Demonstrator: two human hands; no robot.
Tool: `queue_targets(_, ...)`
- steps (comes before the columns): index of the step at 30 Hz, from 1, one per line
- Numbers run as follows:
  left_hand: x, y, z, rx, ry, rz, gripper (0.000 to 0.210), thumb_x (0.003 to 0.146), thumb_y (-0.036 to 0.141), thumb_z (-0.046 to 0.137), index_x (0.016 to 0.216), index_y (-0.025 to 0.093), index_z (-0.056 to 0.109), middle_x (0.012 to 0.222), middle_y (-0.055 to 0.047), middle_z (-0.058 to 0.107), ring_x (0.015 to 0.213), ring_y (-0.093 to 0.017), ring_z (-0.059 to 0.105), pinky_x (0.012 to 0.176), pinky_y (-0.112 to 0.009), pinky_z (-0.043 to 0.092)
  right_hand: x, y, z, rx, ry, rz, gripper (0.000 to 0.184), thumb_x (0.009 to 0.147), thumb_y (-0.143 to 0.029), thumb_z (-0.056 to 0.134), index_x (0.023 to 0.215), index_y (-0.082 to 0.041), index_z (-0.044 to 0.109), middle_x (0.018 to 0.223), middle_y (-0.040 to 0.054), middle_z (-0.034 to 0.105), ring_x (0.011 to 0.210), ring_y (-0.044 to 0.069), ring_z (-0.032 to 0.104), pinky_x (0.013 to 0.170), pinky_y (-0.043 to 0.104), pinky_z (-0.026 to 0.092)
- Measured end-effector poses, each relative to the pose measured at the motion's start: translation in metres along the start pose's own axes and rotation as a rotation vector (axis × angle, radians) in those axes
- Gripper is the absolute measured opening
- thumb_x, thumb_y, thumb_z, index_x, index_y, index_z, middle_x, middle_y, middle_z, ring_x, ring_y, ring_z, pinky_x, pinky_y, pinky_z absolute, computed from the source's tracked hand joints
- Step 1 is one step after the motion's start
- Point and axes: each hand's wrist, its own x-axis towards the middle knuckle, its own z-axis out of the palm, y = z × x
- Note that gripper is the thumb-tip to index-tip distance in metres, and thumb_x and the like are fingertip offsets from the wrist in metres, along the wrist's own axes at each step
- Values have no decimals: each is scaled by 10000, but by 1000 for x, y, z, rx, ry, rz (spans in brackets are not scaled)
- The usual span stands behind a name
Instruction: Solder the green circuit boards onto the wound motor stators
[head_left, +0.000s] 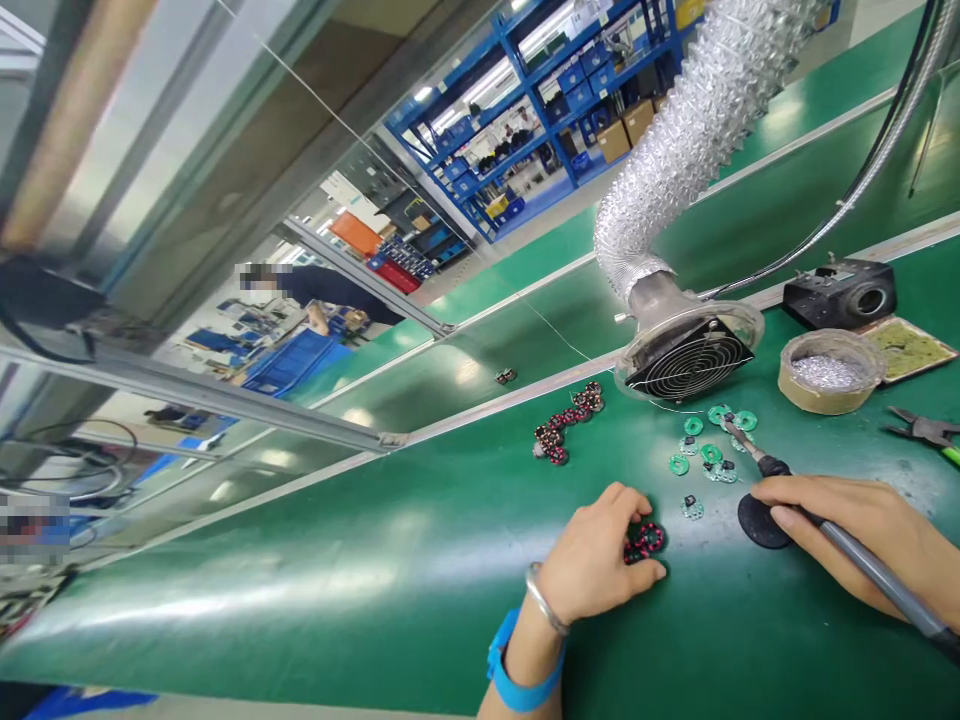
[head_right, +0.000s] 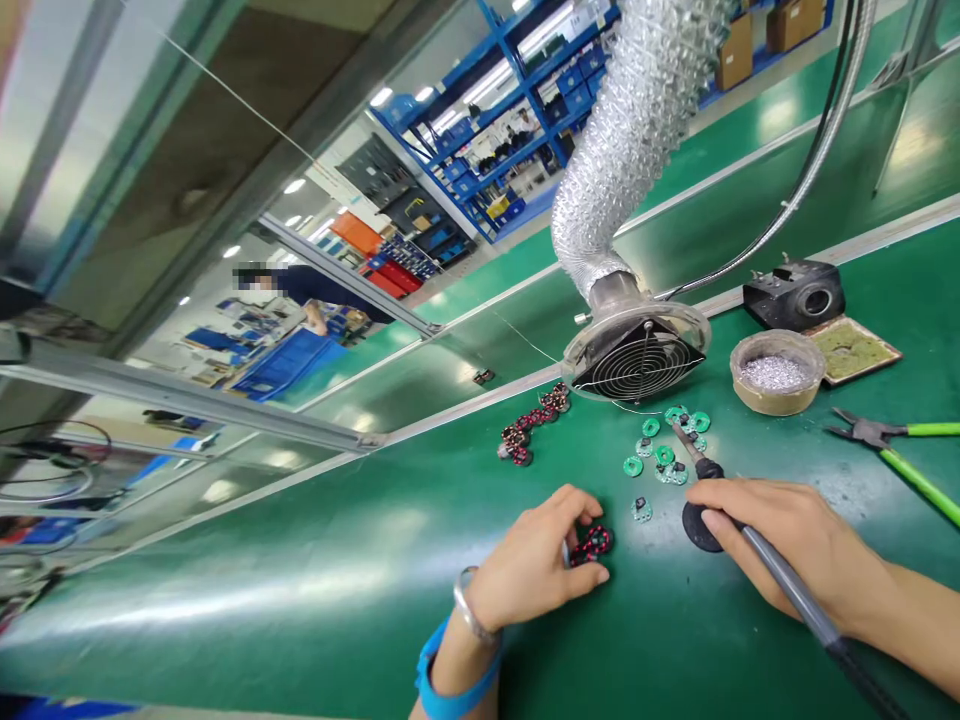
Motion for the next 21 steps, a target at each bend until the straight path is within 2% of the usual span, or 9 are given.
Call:
queue_targets(3, 7, 15, 15, 53, 43, 112, 314, 741, 216, 690, 1035, 185, 584, 993, -44, 611, 860, -213, 581, 781, -346, 480, 1, -1, 0, -7, 6, 4, 198, 969, -219, 450, 1113, -230, 586, 964, 11, 723, 786, 148, 710, 670, 205, 560)
queue_targets(6, 9, 23, 24, 88, 131, 205, 273, 760, 206, 662, 1026, 187, 606, 988, -55, 623, 911, -236, 556, 810, -364, 466, 1, -1, 0, -15, 0, 6, 198, 967, -205, 448, 1106, -230, 586, 962, 3, 722, 790, 134, 708, 707, 198, 562)
queue_targets(9, 8, 28, 30, 97, 262, 264, 234, 732, 257, 695, 947, 191, 629, 906, -53, 628, 834, -235, 550, 752, -366, 458, 2, -1, 0, -10, -4, 20, 204, 964, -189, 454, 1116, -227, 585, 978, 2, 717, 802, 118, 702, 754, 190, 558)
queue_targets(12, 12, 40, 38, 58, 445, 325, 199, 710, 323, 704, 820, 186, 611, 788, -43, 607, 730, -214, 543, 664, -341, 442, 2, -2, 0, 6, 27, 31, 211, 953, -173, 460, 1118, -216, 585, 991, 13, 717, 816, 117, 704, 758, 183, 561)
queue_targets(14, 21, 53, 46, 57, 561, 317, 182, 724, 330, 680, 755, 183, 579, 736, -41, 589, 682, -203, 547, 620, -328, 433, 3, -3, 0, 17, 61, 56, 227, 945, -157, 449, 1123, -212, 579, 997, 19, 720, 815, 118, 709, 753, 179, 565)
queue_targets(16, 31, 66, 56, 94, 617, 277, 181, 733, 329, 672, 732, 185, 562, 718, -42, 591, 664, -206, 568, 588, -324, 434, 3, -3, 0, 31, 85, 104, 243, 941, -148, 437, 1131, -219, 571, 981, 12, 725, 786, 111, 714, 729, 168, 567)
queue_targets(21, 47, 85, 73, 212, 598, 179, 215, 741, 365, 692, 792, 189, 579, 742, -49, 624, 670, -242, 621, 551, -337, 462, 4, -4, 0, 63, 84, 167, 240, 939, -153, 433, 1118, -233, 571, 964, -1, 726, 775, 103, 712, 725, 159, 566)
